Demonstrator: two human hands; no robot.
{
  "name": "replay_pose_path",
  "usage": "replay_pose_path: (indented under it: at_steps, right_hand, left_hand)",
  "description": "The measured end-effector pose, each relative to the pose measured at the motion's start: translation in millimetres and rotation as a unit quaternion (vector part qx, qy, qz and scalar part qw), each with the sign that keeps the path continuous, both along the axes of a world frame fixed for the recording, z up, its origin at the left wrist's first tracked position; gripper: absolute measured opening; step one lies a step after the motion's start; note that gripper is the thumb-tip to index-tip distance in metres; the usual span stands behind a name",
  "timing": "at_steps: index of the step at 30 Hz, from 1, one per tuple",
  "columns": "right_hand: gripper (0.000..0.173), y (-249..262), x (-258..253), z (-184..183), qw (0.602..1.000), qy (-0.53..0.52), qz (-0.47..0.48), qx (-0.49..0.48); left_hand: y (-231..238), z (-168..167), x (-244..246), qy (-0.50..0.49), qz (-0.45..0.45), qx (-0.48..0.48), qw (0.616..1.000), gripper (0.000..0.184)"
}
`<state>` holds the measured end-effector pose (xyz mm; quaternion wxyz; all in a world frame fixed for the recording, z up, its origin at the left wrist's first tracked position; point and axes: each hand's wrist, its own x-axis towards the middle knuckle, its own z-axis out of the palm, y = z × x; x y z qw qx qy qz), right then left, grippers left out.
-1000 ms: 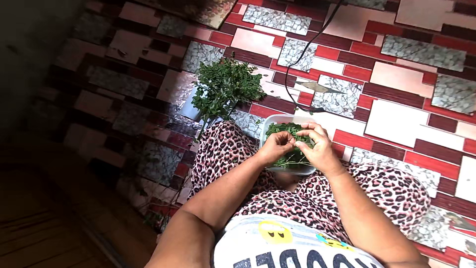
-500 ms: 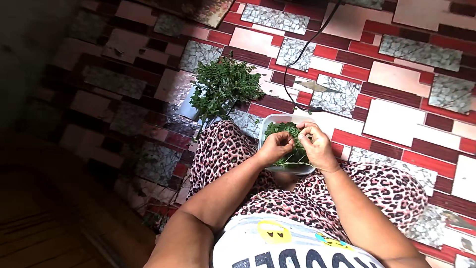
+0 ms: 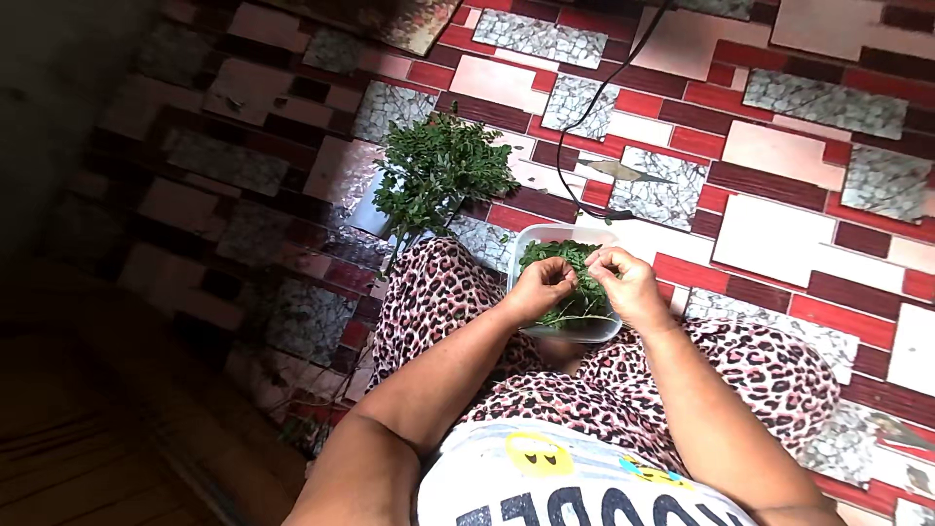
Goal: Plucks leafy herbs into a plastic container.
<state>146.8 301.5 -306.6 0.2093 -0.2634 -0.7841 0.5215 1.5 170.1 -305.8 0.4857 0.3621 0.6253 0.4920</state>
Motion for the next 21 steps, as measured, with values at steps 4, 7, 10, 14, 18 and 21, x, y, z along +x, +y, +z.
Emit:
replay_pose_path:
  at_steps: [4,7,10,14,18,21]
  right_hand:
    - [0.017,7,1,6,0.991,0.037,-0.069,0.107]
    - [0.023,2,3,17,0.985,0.098,-0.042,0.138]
    - [0.017,-10,2,15,0.987,0.118,0.010,0.108]
    - [0.015,-11,5,9,0.993,0.014,-0.022,0.114]
    - [0.015,-5,7,13,0.997,-0.053,-0.022,0.046]
    - [0.019,-3,7,10,0.992,-0.089,-0.022,-0.089]
  left_hand:
    - [0,-1,0,-0.005,0.006,-0.003,1.000,0.009]
    - [-1,2,-2,-0.043,0.022,0.013,0.999,0.006]
    - [-1,1,-1,-0.075,0.033,0.031,0.996,0.005]
    - [-3,0,-2,-0.107,0.045,0.045,0.992,0.006]
    - [-3,1,-3,-0.133,0.054,0.052,0.988,0.003]
    - [-2,-2,-4,-0.142,0.053,0.061,0.987,0.006]
